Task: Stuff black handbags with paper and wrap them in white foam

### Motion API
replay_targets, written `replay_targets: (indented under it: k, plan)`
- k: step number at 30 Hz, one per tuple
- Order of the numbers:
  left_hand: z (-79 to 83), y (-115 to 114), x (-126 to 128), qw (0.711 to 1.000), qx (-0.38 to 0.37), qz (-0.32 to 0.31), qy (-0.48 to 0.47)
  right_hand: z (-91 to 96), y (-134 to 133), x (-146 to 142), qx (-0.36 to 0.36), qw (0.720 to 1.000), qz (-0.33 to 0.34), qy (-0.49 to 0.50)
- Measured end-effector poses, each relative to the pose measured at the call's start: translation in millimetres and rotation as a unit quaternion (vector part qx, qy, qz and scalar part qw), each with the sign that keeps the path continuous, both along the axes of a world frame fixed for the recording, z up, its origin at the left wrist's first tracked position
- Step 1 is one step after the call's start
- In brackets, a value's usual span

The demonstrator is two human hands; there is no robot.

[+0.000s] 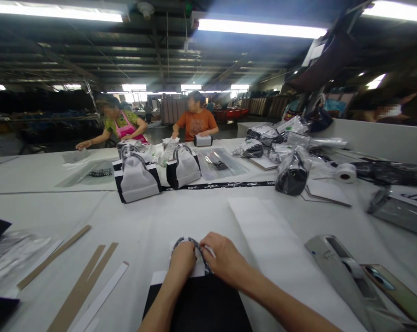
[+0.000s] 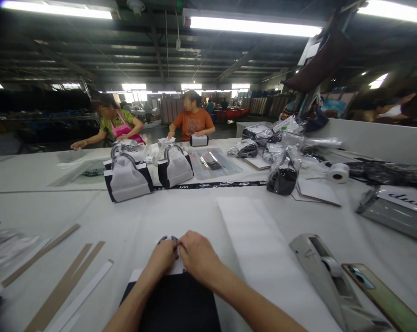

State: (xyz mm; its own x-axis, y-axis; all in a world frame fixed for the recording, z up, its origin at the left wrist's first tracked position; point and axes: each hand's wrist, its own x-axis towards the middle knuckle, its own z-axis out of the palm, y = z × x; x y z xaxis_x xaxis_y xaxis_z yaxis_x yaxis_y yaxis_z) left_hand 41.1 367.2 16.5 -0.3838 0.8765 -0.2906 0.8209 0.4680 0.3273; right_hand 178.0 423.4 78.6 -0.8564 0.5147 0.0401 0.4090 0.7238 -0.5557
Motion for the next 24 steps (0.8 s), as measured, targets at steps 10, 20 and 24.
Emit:
replay_targets:
  k: [10, 20, 24]
  plan:
    - [27.3, -2, -10, 0.994, -0.020, -0.103, -0.007, -39.9, -87, 6, 0.117, 0.993, -0.001, -0.014]
    - [111.5, -34, 13, 0.984, 0.015, -0.159, 0.085, -44.1, -86, 13, 0.110, 0.994, 0.000, 0.011]
    - [119.2, -62, 12, 0.982, 0.079, -0.141, 0.095, -42.5, -86, 15, 0.097, 0.995, 0.012, 0.021]
